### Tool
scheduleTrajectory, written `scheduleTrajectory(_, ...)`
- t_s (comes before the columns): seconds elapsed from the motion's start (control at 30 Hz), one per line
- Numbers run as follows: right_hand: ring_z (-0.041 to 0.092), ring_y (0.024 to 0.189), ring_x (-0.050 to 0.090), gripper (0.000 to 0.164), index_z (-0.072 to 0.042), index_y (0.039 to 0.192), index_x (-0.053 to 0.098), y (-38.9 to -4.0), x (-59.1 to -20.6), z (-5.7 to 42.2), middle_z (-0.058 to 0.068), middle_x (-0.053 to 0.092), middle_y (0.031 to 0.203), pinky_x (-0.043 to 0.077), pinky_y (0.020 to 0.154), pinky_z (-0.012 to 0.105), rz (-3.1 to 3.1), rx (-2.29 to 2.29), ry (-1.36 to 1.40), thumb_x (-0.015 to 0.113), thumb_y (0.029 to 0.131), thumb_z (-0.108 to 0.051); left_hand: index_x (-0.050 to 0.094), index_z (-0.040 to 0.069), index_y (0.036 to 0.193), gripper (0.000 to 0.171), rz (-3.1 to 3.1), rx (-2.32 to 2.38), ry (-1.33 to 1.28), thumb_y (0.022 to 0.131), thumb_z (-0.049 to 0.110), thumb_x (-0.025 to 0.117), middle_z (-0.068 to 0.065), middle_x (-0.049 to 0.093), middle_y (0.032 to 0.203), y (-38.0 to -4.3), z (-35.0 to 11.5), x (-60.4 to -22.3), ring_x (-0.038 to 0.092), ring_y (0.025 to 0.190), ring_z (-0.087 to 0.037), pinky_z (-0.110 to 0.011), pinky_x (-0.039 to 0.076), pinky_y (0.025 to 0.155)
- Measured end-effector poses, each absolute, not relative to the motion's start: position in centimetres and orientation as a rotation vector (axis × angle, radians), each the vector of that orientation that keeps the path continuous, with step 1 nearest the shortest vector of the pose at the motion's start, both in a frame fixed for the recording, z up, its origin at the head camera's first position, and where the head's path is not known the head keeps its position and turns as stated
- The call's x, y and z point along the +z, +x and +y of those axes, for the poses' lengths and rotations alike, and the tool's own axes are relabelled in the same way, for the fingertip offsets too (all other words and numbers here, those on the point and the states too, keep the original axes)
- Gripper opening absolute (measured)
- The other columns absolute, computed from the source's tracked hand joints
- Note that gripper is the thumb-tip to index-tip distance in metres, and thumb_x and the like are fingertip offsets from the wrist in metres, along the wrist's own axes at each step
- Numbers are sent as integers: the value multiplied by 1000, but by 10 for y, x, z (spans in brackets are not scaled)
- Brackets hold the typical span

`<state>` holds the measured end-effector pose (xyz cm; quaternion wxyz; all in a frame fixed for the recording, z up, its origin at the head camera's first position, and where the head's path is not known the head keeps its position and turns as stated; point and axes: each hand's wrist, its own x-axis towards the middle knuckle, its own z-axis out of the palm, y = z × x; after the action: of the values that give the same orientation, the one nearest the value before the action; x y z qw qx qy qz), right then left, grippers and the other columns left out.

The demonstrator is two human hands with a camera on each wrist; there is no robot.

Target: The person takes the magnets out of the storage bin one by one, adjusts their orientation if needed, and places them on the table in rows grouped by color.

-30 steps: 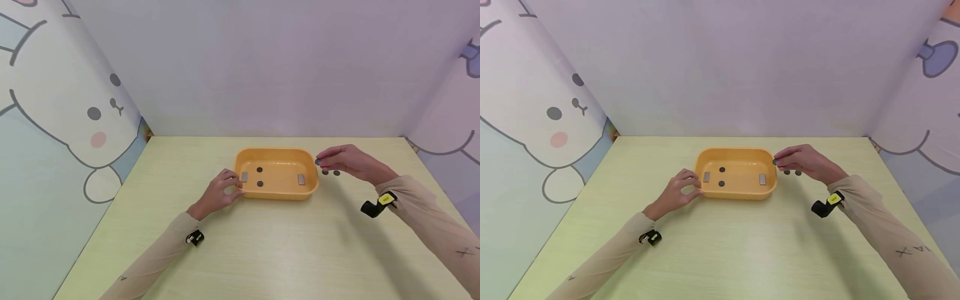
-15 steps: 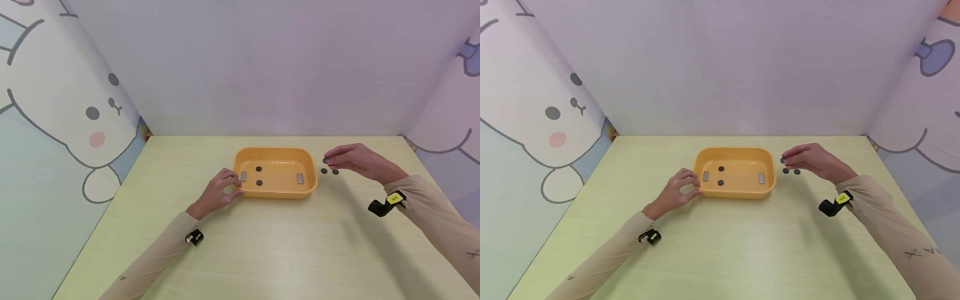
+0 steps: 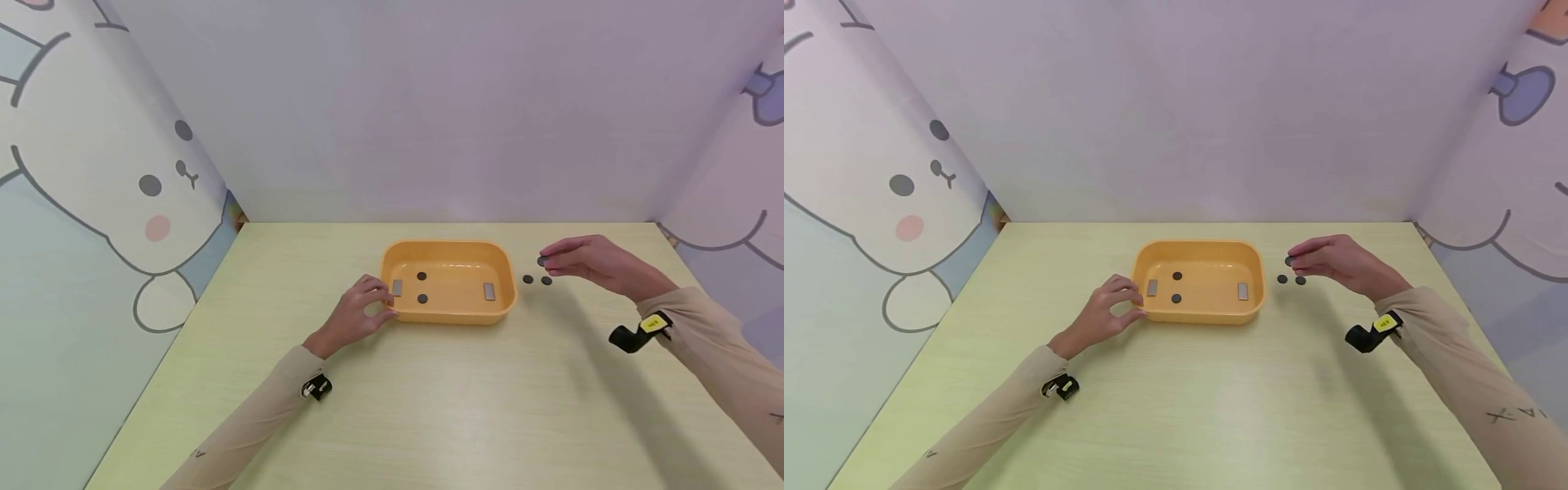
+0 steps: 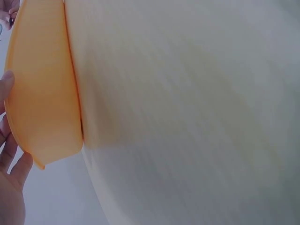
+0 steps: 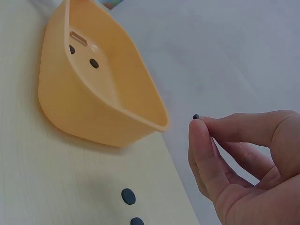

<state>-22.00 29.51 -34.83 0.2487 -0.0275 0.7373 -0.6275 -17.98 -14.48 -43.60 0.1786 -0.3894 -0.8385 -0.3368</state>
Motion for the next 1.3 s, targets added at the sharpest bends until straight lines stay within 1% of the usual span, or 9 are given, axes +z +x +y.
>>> scheduleTrajectory(0.3,14,90,66,22,3,112,63,-220,-349,301,3,67,100,52,82,30,1977,-1750,-59,62,91,-3,67,11,82,16,-2391,-954,-1094,77,19,80,1,60,94,-179,-145,-435,52,95,-16,-32,46,83)
scheduleTrajectory(0.5,15,89,67,16,-4,104,68,-222,-355,307,3,68,98,51,82,31,1950,-1794,-28,62,90,0,67,11,82,15,-2400,-948,-1097,78,19,79,1,61,94,-180,-144,-434,52,95,-16,-32,46,84)
scheduleTrajectory(0.63,15,89,67,15,-7,101,69,-223,-356,310,3,68,98,51,82,31,1941,-1801,-24,62,90,-1,67,11,82,15,-2402,-940,-1096,78,20,79,0,61,94,-180,-145,-435,52,95,-16,-32,47,84)
scheduleTrajectory(1.2,16,89,67,18,-2,103,70,-225,-363,321,6,69,99,52,80,31,1865,-1863,-16,57,91,5,67,12,81,16,-2393,-940,-1086,78,20,79,0,60,94,-179,-144,-436,52,95,-16,-32,46,83)
scheduleTrajectory(1.3,16,89,68,18,-3,102,70,-226,-366,324,6,69,99,52,81,31,1865,-1865,-4,58,91,5,67,12,81,15,-2393,-936,-1084,78,20,79,1,60,94,-179,-144,-436,52,95,-16,-32,46,83)
